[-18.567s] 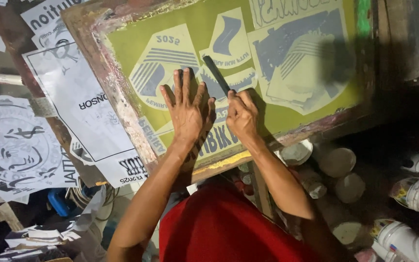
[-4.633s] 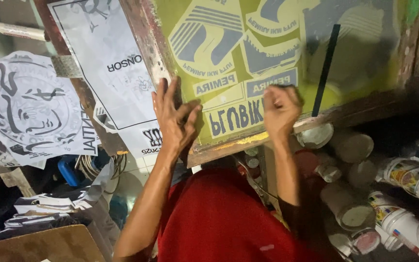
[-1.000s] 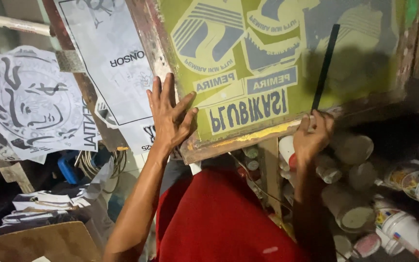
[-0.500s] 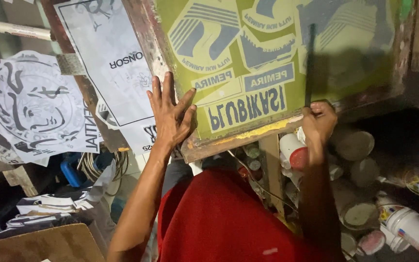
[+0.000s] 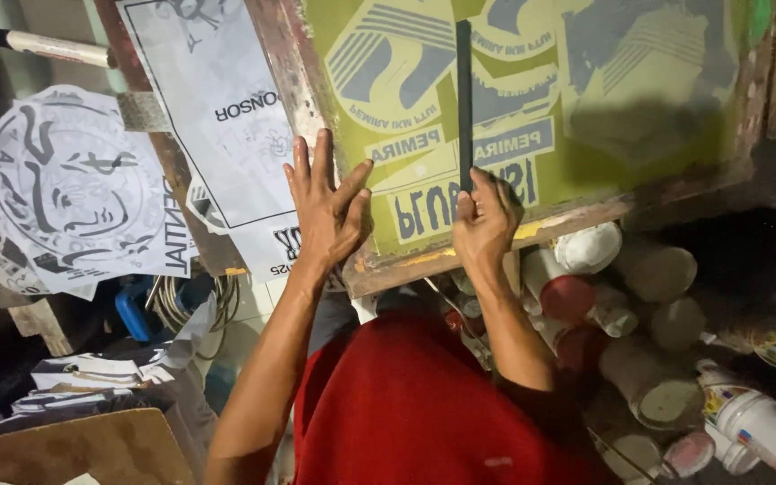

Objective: Adding and smoothing stencils onto a screen printing frame for artwork preparation.

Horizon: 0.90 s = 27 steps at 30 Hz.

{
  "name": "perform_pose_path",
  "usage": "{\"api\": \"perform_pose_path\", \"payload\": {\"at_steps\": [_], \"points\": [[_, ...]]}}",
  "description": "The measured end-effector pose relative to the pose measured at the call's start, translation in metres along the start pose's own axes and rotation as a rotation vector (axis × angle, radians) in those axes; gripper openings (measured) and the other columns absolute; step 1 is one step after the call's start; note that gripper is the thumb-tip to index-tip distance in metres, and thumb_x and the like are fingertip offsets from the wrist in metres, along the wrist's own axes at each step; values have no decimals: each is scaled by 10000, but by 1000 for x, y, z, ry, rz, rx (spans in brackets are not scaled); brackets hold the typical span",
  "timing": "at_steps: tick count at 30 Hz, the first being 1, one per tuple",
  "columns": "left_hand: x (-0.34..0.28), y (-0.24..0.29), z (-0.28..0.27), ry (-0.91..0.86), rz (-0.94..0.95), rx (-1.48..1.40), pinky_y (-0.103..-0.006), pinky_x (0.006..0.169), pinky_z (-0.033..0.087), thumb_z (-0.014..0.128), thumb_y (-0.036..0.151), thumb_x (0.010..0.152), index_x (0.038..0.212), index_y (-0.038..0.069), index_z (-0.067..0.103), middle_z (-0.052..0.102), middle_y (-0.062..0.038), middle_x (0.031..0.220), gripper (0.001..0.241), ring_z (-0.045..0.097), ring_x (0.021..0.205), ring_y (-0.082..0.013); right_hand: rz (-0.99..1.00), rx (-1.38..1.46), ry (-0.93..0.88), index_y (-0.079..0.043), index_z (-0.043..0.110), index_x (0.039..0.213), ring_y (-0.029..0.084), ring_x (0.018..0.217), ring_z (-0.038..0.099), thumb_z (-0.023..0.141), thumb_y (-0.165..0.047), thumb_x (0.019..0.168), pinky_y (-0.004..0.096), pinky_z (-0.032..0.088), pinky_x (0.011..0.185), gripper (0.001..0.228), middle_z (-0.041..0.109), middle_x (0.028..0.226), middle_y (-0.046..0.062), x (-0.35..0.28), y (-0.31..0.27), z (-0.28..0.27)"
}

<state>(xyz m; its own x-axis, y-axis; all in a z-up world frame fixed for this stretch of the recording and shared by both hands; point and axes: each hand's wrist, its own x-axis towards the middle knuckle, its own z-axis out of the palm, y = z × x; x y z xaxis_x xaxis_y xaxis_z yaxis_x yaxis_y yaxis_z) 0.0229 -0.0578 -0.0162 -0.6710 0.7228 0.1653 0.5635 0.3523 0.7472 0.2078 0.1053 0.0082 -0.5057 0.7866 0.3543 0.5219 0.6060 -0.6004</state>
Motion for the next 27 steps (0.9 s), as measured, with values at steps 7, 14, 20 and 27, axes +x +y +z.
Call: {"api": "perform_pose_path", "payload": {"at_steps": [7, 14, 20, 27], "points": [[0, 1, -1, 5, 11, 22, -691, 1186, 31, 547, 424, 1005, 1332, 451, 669, 166, -68, 1701, 350, -8, 1559, -386, 13, -40, 20, -112, 810, 1018, 323, 649, 646, 726, -50, 881, 360, 542, 609, 172, 617, 775, 61, 0, 2, 10], [2, 2, -1, -12, 11, 59, -675, 1186, 0, 565, 405, 994, 1377, 457, 635, 160, -69, 1704, 393, -18, 1560, -375, -35, 33, -55, -29, 777, 1185, 431, 741, 633, 672, 0, 910, 442, 526, 643, 295, 646, 852, 156, 7, -3, 12], [2, 5, -4, -29, -11, 86, -636, 1199, -33, 574, 397, 979, 1364, 450, 649, 165, -64, 1704, 396, -27, 1560, -364, -93, 14, -69, 6, 788, 1100, 388, 700, 621, 694, 10, 869, 422, 505, 629, 249, 648, 832, 139, 8, -12, 17], [3, 7, -7, -56, -21, 98, -626, 1198, -30, 537, 405, 988, 1357, 424, 668, 164, -76, 1701, 392, -37, 1555, -369, -88, 12, -94, 21, 790, 1064, 371, 703, 628, 705, 26, 837, 410, 497, 627, 243, 658, 827, 152, 1, -27, 26]]}}
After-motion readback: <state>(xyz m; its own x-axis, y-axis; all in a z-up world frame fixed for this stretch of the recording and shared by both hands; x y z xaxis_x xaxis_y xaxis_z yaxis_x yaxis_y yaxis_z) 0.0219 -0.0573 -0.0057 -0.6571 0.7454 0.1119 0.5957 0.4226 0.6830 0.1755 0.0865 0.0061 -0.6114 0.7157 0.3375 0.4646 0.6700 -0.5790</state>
